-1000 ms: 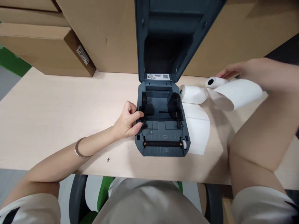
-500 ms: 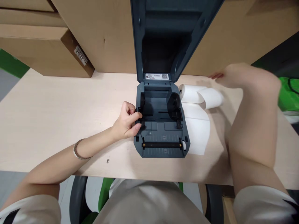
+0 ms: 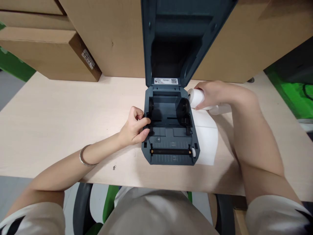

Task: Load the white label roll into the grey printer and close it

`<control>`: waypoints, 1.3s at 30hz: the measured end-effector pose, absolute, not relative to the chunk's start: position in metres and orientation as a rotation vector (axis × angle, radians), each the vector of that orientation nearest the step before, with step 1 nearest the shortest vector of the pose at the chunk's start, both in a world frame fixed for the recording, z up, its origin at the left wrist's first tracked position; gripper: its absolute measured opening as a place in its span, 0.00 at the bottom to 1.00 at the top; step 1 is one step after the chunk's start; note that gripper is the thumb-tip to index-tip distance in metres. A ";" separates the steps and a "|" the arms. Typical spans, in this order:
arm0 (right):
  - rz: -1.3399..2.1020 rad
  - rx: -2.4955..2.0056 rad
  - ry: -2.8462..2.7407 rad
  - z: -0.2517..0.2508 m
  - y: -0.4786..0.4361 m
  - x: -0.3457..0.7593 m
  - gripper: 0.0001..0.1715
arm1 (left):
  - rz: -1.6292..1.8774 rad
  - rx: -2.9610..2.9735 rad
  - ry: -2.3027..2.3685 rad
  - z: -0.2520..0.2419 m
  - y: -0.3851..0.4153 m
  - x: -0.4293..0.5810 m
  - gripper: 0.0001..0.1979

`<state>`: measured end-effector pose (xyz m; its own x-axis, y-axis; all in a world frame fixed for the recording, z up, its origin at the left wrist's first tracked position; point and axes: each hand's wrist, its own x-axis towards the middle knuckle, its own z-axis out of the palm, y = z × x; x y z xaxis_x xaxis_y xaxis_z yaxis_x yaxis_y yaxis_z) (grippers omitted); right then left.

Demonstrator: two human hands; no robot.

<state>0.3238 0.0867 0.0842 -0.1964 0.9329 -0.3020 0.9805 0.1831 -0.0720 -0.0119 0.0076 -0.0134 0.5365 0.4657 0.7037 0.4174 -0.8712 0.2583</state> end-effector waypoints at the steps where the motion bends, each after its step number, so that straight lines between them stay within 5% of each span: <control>1: -0.386 1.848 2.298 0.089 0.085 0.325 0.31 | 1.260 2.701 0.779 -0.013 0.008 -0.012 0.23; 5: -0.422 1.808 2.528 0.109 0.074 0.352 0.31 | 1.256 2.689 0.782 -0.014 0.007 -0.012 0.24; 11: -0.416 1.483 2.879 0.135 0.043 0.388 0.54 | 1.185 2.702 0.871 -0.017 0.008 -0.012 0.29; 16: -0.393 1.472 3.069 0.137 0.016 0.321 0.53 | 1.198 2.685 0.845 -0.017 0.007 -0.012 0.27; 21: -0.440 1.492 3.235 0.110 0.015 0.263 0.37 | 1.137 2.637 0.870 -0.019 0.008 -0.013 0.30; 39: -0.094 1.402 2.950 0.066 0.038 0.239 0.35 | 1.211 2.679 0.806 -0.015 0.007 -0.010 0.27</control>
